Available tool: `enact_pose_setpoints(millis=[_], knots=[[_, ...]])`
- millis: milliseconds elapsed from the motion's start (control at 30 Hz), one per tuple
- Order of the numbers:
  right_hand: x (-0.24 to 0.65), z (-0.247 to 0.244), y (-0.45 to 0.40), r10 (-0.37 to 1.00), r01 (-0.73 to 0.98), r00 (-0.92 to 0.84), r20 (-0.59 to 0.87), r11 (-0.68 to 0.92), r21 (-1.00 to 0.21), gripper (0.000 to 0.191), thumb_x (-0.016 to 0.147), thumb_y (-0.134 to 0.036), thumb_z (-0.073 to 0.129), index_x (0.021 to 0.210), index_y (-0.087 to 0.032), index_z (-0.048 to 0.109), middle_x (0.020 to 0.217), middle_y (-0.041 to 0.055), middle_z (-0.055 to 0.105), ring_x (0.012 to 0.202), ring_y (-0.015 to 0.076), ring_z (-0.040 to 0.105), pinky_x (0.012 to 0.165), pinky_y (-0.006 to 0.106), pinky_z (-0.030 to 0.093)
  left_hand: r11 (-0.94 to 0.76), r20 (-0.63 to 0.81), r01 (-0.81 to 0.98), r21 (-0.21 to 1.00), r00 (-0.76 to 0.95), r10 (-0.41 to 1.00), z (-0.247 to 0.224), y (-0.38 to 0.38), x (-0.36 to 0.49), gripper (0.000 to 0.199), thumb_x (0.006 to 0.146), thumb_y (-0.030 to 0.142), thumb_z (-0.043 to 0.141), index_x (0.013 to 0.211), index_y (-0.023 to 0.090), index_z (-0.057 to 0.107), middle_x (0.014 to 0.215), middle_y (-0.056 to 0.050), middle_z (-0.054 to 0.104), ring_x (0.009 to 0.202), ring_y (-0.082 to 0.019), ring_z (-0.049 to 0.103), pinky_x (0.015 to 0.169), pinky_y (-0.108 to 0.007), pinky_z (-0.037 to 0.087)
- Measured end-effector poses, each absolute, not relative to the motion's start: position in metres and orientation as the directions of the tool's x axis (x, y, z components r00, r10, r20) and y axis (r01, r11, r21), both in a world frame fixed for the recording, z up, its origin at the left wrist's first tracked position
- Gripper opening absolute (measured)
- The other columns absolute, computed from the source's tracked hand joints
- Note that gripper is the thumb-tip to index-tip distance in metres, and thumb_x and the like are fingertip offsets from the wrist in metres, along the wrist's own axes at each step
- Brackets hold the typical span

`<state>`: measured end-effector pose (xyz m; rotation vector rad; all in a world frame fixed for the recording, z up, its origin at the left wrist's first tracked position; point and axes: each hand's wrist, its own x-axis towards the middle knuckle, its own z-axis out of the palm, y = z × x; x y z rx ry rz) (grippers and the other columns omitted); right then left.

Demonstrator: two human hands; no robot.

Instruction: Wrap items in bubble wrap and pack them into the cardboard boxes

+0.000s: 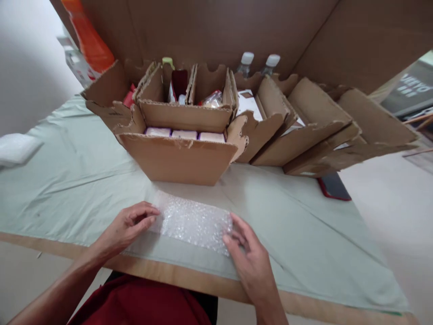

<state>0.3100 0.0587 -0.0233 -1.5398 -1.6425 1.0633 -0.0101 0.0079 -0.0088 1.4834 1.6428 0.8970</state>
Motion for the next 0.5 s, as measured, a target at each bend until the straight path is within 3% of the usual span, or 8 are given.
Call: enact_pose_setpoints(millis=[133,233,333,433,500], knots=[[0.323,-0.029,0.038,0.949,0.633,-0.311,0.045,0.242,-0.735,0.032,0.091,-0.045,0.066,0.119,-0.031,0.076,0.118,0.0053,0.077,0.105,0.0265,0.075,0.085,0.037,0.065,0.064,-0.08,0.582,0.81,0.003,0.997,-0.009,0.012,-0.003,0.024,0.089,0.022,0.05,0.094,0.021,0.074,0.084,-0.003,0.071,0.069,-0.015,0.063,0.065,-0.029,0.048],[0.313,-0.029,0.038,0.889,0.635,-0.434,0.143,0.415,-0.652,0.022,0.095,-0.037,0.062,0.107,-0.031,0.08,0.104,0.0026,0.08,0.095,0.0264,0.078,0.091,0.045,0.064,0.003,-0.063,0.631,0.776,0.072,0.995,-0.003,0.01,-0.004,0.024,0.092,0.02,0.049,0.088,0.022,0.073,0.08,-0.002,0.07,0.07,-0.015,0.064,0.065,-0.029,0.048],[0.302,-0.013,0.045,0.823,0.587,-0.45,0.348,0.566,-0.579,0.021,0.096,-0.028,0.06,0.105,-0.031,0.078,0.095,0.0002,0.081,0.082,0.0244,0.078,0.088,0.045,0.065,-0.138,0.013,0.656,0.742,0.191,0.981,0.019,0.004,-0.013,0.023,0.096,0.019,0.051,0.089,0.023,0.073,0.081,-0.002,0.071,0.072,-0.015,0.067,0.065,-0.027,0.052],[0.294,0.027,0.056,0.716,0.568,-0.394,0.576,0.683,-0.459,0.036,0.094,-0.02,0.061,0.125,-0.037,0.071,0.105,-0.0008,0.079,0.089,0.0243,0.077,0.09,0.043,0.062,-0.33,0.31,0.724,0.605,0.167,0.936,0.06,0.004,-0.025,0.02,0.096,0.018,0.056,0.101,0.025,0.074,0.091,-0.003,0.073,0.081,-0.017,0.07,0.071,-0.028,0.056],[0.286,0.063,0.069,0.619,0.586,-0.329,0.713,0.726,-0.36,0.053,0.093,-0.016,0.065,0.139,-0.041,0.061,0.113,-0.0002,0.077,0.097,0.0252,0.075,0.091,0.041,0.06,-0.376,0.587,0.815,0.441,0.056,0.808,0.089,0.012,-0.03,0.027,0.092,0.015,0.062,0.114,0.028,0.072,0.102,-0.004,0.073,0.091,-0.02,0.07,0.081,-0.033,0.057]])
